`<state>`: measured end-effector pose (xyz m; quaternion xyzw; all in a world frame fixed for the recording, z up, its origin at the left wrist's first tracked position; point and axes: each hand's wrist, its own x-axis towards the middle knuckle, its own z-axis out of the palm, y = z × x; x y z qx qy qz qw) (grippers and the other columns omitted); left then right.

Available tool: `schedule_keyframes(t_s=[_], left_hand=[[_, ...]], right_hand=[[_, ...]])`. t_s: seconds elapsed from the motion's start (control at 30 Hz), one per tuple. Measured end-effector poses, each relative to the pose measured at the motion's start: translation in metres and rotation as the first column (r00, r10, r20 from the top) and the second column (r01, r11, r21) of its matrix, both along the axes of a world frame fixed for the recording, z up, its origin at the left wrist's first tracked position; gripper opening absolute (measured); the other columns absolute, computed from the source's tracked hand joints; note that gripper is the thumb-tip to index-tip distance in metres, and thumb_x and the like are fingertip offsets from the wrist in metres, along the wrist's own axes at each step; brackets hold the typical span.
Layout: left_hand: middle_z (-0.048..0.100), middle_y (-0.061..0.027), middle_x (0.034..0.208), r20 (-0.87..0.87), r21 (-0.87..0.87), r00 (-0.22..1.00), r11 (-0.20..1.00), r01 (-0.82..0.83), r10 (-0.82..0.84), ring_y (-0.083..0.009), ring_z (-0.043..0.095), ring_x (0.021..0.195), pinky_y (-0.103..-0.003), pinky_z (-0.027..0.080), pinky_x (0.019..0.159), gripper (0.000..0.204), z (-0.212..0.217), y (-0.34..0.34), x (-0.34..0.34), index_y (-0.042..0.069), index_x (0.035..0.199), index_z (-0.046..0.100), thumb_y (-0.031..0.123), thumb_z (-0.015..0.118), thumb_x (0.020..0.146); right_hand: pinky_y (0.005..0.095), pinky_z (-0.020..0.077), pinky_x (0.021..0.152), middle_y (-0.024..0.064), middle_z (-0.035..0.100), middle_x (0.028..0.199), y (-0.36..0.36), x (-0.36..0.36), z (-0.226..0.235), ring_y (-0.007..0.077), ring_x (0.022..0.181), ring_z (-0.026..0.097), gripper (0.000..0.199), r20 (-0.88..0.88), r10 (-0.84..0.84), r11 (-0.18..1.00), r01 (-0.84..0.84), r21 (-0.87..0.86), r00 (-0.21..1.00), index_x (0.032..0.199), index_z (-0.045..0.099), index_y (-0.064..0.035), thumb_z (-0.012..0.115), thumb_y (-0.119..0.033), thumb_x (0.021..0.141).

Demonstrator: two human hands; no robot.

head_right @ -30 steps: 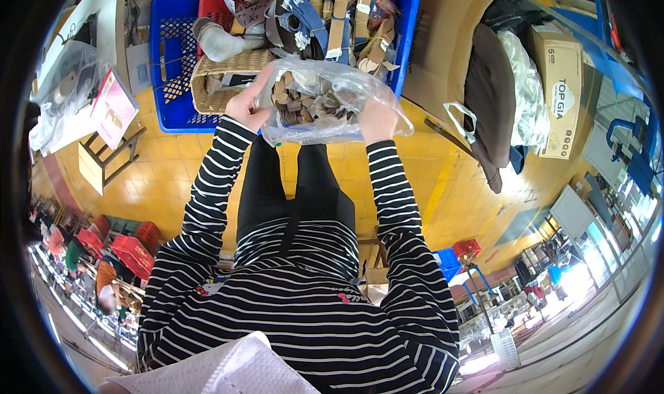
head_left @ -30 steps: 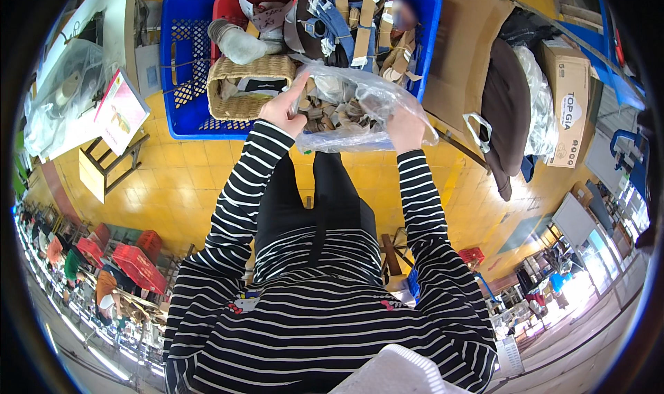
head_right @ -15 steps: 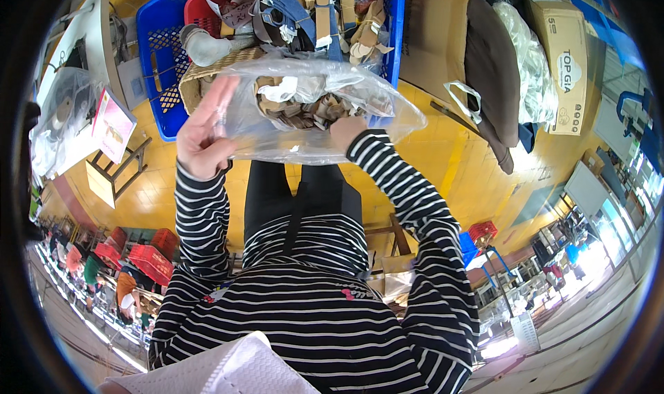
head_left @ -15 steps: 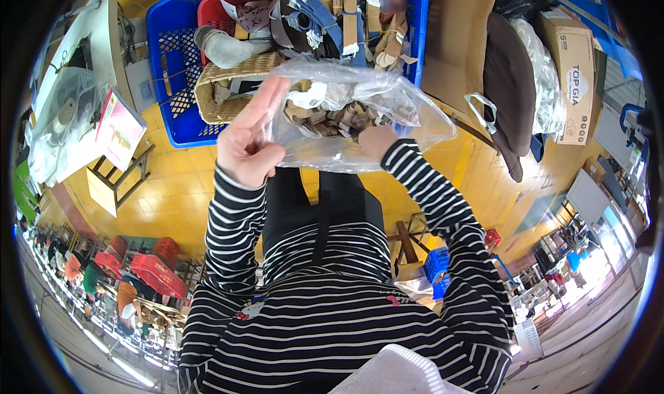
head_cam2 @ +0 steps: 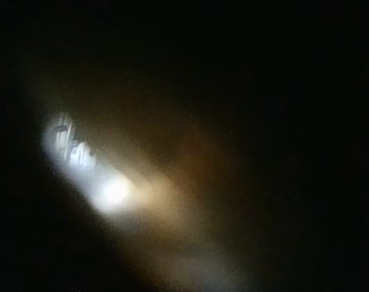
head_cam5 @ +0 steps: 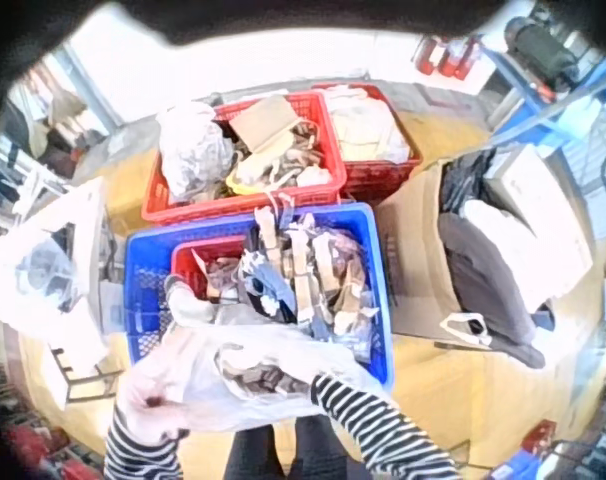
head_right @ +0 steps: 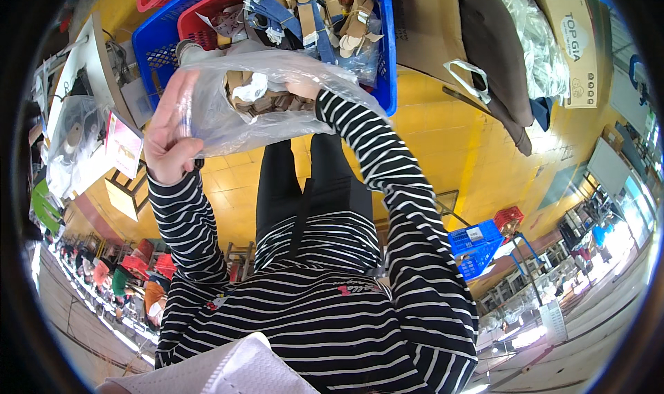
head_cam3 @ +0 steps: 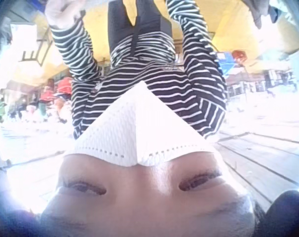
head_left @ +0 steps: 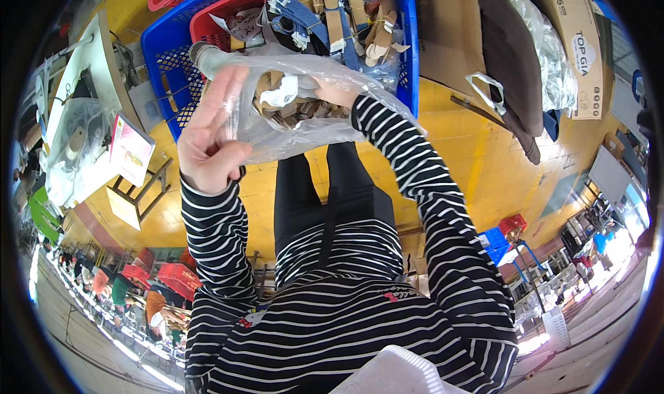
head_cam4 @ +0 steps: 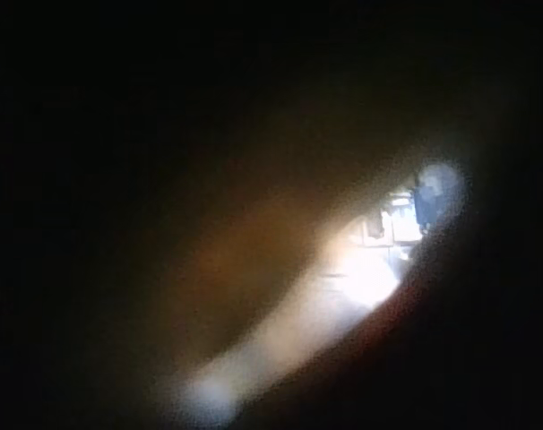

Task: The person walks through a workshop and then sorts small leather or fabric pieces from a plastic bag into a blue basket. They handle the items one by one, separating them and placing them into the basket.

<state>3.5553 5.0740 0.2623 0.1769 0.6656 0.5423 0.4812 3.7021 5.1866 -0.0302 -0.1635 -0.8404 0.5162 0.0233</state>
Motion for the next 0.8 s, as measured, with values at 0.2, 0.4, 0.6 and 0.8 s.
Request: schedule_keyframes(t_s=[0.2, 0.4, 0.6, 0.8], left_hand=[[0.036, -0.0201, 0.146, -0.118, 0.003, 0.984, 0.991, 0.134, -0.133, -0.0066, 0.056, 0.09, -0.016, 0.042, 0.068, 0.08, -0.004, -0.008, -0.027, -0.006, 0.142, 0.031, -0.015, 0.044, 0.064], [0.033, -0.0194, 0.147, -0.006, 0.065, 0.981, 0.979, 0.195, -0.195, -0.0229, 0.025, 0.14, -0.031, 0.019, 0.113, 0.08, -0.017, 0.004, 0.006, -0.01, 0.141, 0.028, -0.018, 0.041, 0.063], [0.033, -0.0196, 0.148, -0.014, 0.049, 0.98, 0.979, 0.199, -0.199, -0.0212, 0.038, 0.131, -0.029, 0.028, 0.107, 0.08, -0.017, 0.001, 0.012, -0.011, 0.141, 0.027, -0.018, 0.041, 0.063], [0.04, -0.0124, 0.146, -0.072, -0.095, 0.983, 0.983, 0.159, -0.166, 0.0033, 0.046, 0.059, -0.014, 0.032, 0.044, 0.081, -0.015, 0.004, 0.005, -0.002, 0.143, 0.031, -0.015, 0.043, 0.064]], right_hand=[[0.0361, 0.0489, 0.081, 0.0066, 0.061, 0.11, 0.03, 0.038, 0.084, 0.0219, 0.093, 0.063, 0.035, 0.074, 0.397, 0.916, -0.4, 0.035, 0.915, 0.108, 0.065, -0.0173, 0.051, 0.001, 0.082], [0.0341, 0.0462, 0.08, 0.0039, 0.066, 0.087, 0.016, 0.085, 0.104, 0.0228, 0.092, 0.064, 0.022, 0.684, 0.452, 0.662, -0.729, 0.173, 0.573, 0.095, 0.07, -0.0174, 0.058, -0.008, 0.079], [0.0424, 0.0469, 0.082, 0.0151, 0.064, 0.094, 0.007, 0.042, 0.116, 0.0307, 0.087, 0.062, 0.018, 0.148, 0.165, 0.932, -0.203, 0.301, 0.975, 0.095, 0.061, -0.0027, 0.058, -0.009, 0.079], [0.0467, 0.0491, 0.081, 0.0193, 0.067, 0.09, -0.007, -0.011, 0.046, 0.0366, 0.09, 0.063, 0.019, 0.332, -0.087, 0.96, -0.011, 0.281, 0.939, 0.086, 0.069, -0.0013, 0.059, -0.014, 0.075]])
